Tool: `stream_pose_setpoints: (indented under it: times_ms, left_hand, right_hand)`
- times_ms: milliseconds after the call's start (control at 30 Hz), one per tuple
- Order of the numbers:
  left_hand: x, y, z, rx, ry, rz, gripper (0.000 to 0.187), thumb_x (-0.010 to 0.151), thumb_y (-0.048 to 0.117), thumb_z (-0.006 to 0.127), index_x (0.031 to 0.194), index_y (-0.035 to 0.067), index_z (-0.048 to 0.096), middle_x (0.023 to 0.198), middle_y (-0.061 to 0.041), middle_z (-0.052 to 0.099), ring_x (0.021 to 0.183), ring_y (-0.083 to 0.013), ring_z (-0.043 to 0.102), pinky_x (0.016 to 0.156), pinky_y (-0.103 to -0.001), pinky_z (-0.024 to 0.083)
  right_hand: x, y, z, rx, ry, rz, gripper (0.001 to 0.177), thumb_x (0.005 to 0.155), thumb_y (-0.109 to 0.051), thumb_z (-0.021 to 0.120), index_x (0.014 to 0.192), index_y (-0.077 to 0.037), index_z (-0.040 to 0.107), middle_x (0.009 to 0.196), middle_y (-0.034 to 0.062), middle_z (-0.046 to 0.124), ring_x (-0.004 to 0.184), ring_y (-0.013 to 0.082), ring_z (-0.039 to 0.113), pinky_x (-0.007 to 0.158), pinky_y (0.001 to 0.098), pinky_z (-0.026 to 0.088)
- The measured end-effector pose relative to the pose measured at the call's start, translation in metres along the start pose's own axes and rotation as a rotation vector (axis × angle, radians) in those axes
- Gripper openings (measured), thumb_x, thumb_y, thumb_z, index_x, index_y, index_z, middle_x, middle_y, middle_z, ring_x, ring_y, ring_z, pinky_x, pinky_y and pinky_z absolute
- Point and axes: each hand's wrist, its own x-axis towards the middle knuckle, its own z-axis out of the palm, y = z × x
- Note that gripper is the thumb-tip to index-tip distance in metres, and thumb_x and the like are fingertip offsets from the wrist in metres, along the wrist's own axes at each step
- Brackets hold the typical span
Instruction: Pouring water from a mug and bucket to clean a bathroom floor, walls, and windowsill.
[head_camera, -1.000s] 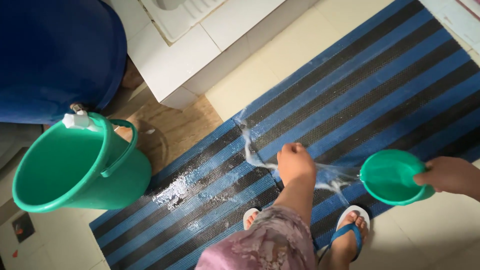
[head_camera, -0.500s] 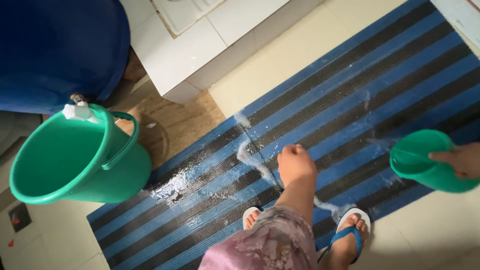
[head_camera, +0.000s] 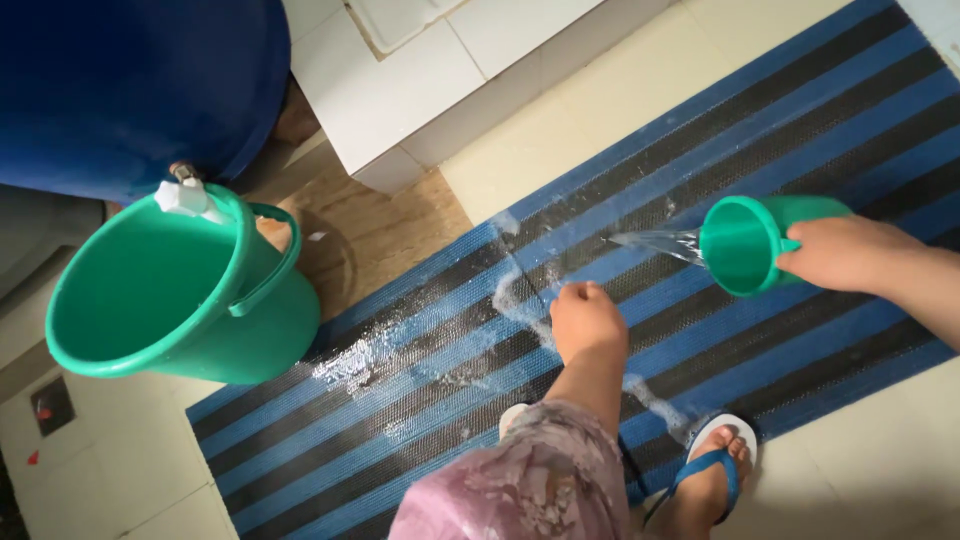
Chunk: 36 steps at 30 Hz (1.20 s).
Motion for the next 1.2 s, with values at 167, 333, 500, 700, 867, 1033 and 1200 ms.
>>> stream_pose_setpoints:
  times_ms: [167,333,500,700,867,1033,1200]
  left_hand:
    - [0.007,-0.012,-0.007,-0.018,0.002,0.031,0.032,0.097,0.036,0.054,0.109,0.011,0.071,0.119,-0.016,0.065,0.112,-0.0384,0.062,0.099,-0.048,0.048]
    - [0.001,-0.031,-0.007,-0.004,-0.002,0.026,0.032,0.097,0.035,0.054,0.108,0.01,0.071,0.116,-0.017,0.067,0.112,-0.0387,0.063,0.098,-0.048,0.049]
    - [-0.015,-0.027,-0.031,-0.058,-0.057,-0.082,0.034,0.096,0.037,0.054,0.112,0.014,0.071,0.122,-0.015,0.064,0.115,-0.0389,0.062,0.1,-0.048,0.048]
    - [0.004,-0.032,-0.048,-0.07,-0.019,-0.095,0.034,0.098,0.037,0.053,0.114,0.013,0.071,0.123,-0.015,0.065,0.116,-0.0382,0.063,0.101,-0.048,0.049]
    - [0.015,-0.027,-0.082,-0.146,0.028,-0.154,0.035,0.097,0.037,0.052,0.114,0.013,0.071,0.124,-0.014,0.065,0.117,-0.0368,0.063,0.101,-0.048,0.049]
    - [0.033,-0.034,-0.107,-0.222,0.115,-0.163,0.035,0.098,0.037,0.053,0.115,0.013,0.071,0.125,-0.015,0.065,0.117,-0.0372,0.062,0.101,-0.048,0.048]
    - [0.045,-0.039,-0.145,-0.294,0.18,-0.24,0.035,0.098,0.036,0.052,0.112,0.009,0.071,0.124,-0.016,0.063,0.116,-0.0383,0.061,0.1,-0.049,0.048]
  right_hand:
    - [-0.048,-0.041,-0.027,-0.112,0.013,-0.049,0.047,0.092,-0.046,0.06,0.129,-0.018,0.069,0.129,0.0108,0.073,0.119,0.0324,0.07,0.102,0.045,0.056]
    - [-0.091,-0.067,-0.021,-0.215,-0.058,-0.113,0.041,0.091,-0.046,0.06,0.118,-0.02,0.076,0.126,0.0089,0.073,0.117,0.0309,0.07,0.102,0.0436,0.056]
    - [-0.111,-0.079,-0.004,-0.287,-0.158,-0.13,0.038,0.089,-0.045,0.063,0.109,-0.019,0.081,0.12,0.008,0.076,0.112,0.0296,0.074,0.098,0.0432,0.059]
    - [-0.107,-0.089,-0.013,-0.341,-0.142,-0.094,0.034,0.087,-0.038,0.064,0.108,-0.019,0.082,0.12,0.008,0.078,0.113,0.0289,0.075,0.098,0.0411,0.06]
    - [-0.105,-0.118,-0.062,-0.353,-0.068,-0.084,0.04,0.089,-0.047,0.064,0.111,-0.019,0.082,0.121,0.0078,0.078,0.115,0.0296,0.074,0.1,0.0413,0.059]
    - [-0.079,-0.156,-0.096,-0.293,0.055,-0.098,0.048,0.089,-0.057,0.063,0.11,-0.019,0.083,0.119,0.0066,0.077,0.115,0.031,0.072,0.098,0.0428,0.058]
    - [-0.038,-0.205,-0.111,-0.147,0.144,-0.145,0.049,0.091,-0.06,0.061,0.103,-0.017,0.08,0.104,0.0095,0.08,0.104,0.0313,0.074,0.092,0.0457,0.06]
